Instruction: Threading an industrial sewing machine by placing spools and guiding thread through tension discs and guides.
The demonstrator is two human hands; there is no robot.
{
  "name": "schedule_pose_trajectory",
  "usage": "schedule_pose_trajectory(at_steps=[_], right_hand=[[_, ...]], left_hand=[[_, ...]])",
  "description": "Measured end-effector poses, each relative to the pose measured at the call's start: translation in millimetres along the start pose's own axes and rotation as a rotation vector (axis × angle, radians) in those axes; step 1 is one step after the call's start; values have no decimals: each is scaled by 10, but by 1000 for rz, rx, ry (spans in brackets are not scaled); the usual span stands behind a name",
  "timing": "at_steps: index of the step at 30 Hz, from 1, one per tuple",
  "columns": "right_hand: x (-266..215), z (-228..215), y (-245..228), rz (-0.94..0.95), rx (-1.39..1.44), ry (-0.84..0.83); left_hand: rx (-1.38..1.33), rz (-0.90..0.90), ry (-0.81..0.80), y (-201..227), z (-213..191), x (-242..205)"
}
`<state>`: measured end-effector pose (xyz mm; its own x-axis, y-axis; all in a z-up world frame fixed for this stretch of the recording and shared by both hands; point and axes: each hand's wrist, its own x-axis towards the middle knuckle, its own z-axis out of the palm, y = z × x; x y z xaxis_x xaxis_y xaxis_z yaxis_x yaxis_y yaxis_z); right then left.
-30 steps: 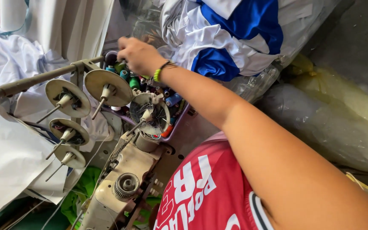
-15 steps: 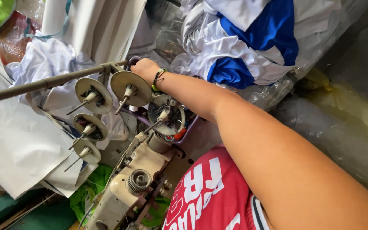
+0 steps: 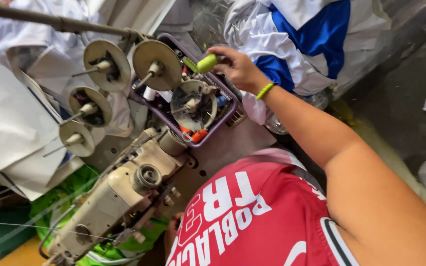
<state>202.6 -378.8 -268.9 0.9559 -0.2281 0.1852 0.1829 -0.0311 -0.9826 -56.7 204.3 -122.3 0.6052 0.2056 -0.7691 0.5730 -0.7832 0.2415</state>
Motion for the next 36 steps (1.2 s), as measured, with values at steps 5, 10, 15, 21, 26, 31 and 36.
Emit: schedule_pose_trajectory(at_steps=[5, 10, 15, 21, 26, 31, 36], right_hand=[[-540, -417, -806, 198, 151, 54], [-1173, -484, -1254, 396, 341, 57], [-1535, 131, -1604, 508, 697, -242], [-1558, 604, -1773, 632, 769, -522], [-1562, 639, -1853, 706, 766, -647], [-1524, 627, -1894, 734, 695, -742], [-1422, 621, -2033, 691, 578, -768]], left_hand=[[-104, 34, -59, 1133, 374, 639], [-367, 636, -145, 1602, 443, 403], [-635, 756, -250, 2421, 387, -269], [-1014, 540, -462, 2673, 402, -542], [-1085, 424, -515, 2556, 421, -568], [-1089, 419, -527, 2475, 445, -541], [-1085, 447, -516, 2462, 464, -550]])
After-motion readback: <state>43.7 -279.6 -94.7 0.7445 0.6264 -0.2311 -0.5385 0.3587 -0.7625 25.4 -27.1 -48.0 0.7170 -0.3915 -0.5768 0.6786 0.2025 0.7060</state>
